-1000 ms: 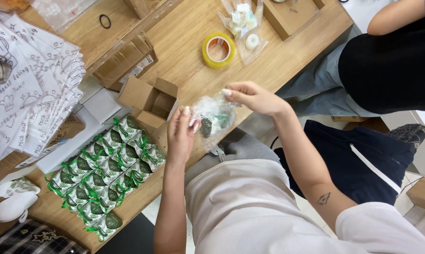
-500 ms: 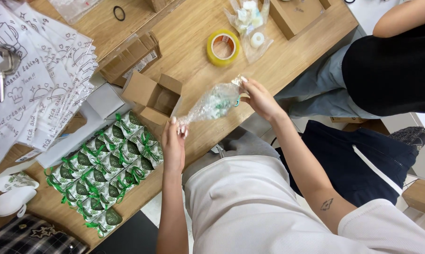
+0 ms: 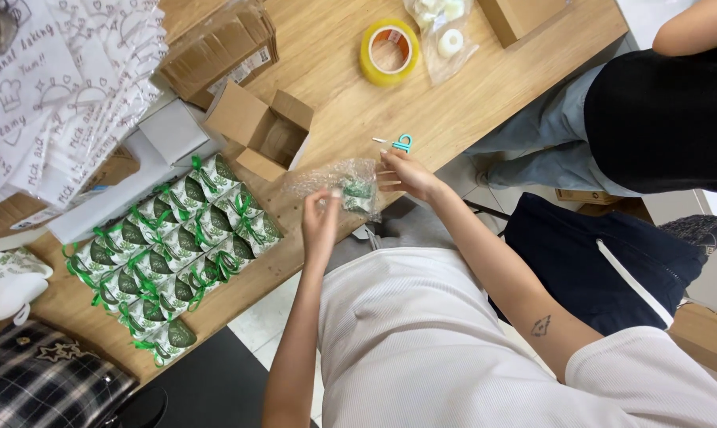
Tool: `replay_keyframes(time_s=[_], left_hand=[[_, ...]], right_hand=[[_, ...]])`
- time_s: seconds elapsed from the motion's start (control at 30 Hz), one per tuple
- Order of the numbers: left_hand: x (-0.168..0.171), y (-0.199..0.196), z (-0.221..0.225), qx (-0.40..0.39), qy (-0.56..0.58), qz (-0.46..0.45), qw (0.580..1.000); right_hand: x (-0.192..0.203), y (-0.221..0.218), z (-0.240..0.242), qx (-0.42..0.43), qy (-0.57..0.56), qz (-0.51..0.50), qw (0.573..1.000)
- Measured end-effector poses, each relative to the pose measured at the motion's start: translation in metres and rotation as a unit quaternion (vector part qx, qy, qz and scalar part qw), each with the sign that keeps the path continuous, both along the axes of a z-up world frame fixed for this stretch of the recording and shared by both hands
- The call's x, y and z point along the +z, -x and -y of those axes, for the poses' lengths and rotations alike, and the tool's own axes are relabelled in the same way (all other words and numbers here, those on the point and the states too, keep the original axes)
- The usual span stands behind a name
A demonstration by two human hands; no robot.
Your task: Retrieve a package, unbox it, and inspect the contents at a workbench.
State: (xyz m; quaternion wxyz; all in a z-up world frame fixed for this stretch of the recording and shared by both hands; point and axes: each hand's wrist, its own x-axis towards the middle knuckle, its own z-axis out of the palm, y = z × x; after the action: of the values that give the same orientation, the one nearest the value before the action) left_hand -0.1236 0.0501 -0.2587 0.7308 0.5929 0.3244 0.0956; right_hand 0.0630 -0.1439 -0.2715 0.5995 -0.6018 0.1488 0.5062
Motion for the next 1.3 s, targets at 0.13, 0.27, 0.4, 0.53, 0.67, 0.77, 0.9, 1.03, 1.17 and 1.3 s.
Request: replay_keyframes(time_s=[0.13,0.27,0.4,0.53,0.67,0.77,0.9,1.03,1.17,1.3], left_hand=[[0.055,-0.035,0.0,-0.168,-0.339,-0.023,0.925],[0.057,-0.058,-0.005,-0.297,-0.424,-0.112,0.848],[0.085,-0.068,-0.007,-0.347,-0.431,-0.113,0.826],[0.066,-0.062,0.0,-0.376,-0.422,-0.109,0.818],[0.061,-0.058,0.003,-0.33,-0.469,-0.009,0.819],[0.063,-0.053,-0.003,-0.319,-0.482,0.01,0.816],[0.046,-0.069,0.004,-0.32,-0.52,0.031,0.791],[0.048,-0.083,0.029,-0.317,-0.508,-0.009,0.8],[0.02,-0.086,0.034,-0.271,-0.414,-0.049,0.867],[0.021,-0.086,0.026,-0.231,-0.349,-0.054,0.907]], right_hand=[[0.015,-0.002,0.002,0.025,0.002,0.02,0.999],[0.021,-0.003,0.009,0.026,-0.013,0.016,0.999],[0.028,-0.003,0.01,0.032,0.012,0.043,0.998],[0.04,0.001,0.005,0.048,0.011,0.079,0.996],[0.028,-0.005,0.011,0.074,0.047,0.172,0.981],[0.022,-0.006,0.016,0.127,0.044,0.283,0.95],[0.039,-0.004,0.006,0.133,0.011,0.361,0.923],[0.036,-0.001,-0.013,0.103,0.012,0.271,0.957],[0.032,-0.004,-0.01,0.086,-0.004,0.332,0.939],[0.048,0.0,-0.005,0.157,0.112,0.419,0.887]])
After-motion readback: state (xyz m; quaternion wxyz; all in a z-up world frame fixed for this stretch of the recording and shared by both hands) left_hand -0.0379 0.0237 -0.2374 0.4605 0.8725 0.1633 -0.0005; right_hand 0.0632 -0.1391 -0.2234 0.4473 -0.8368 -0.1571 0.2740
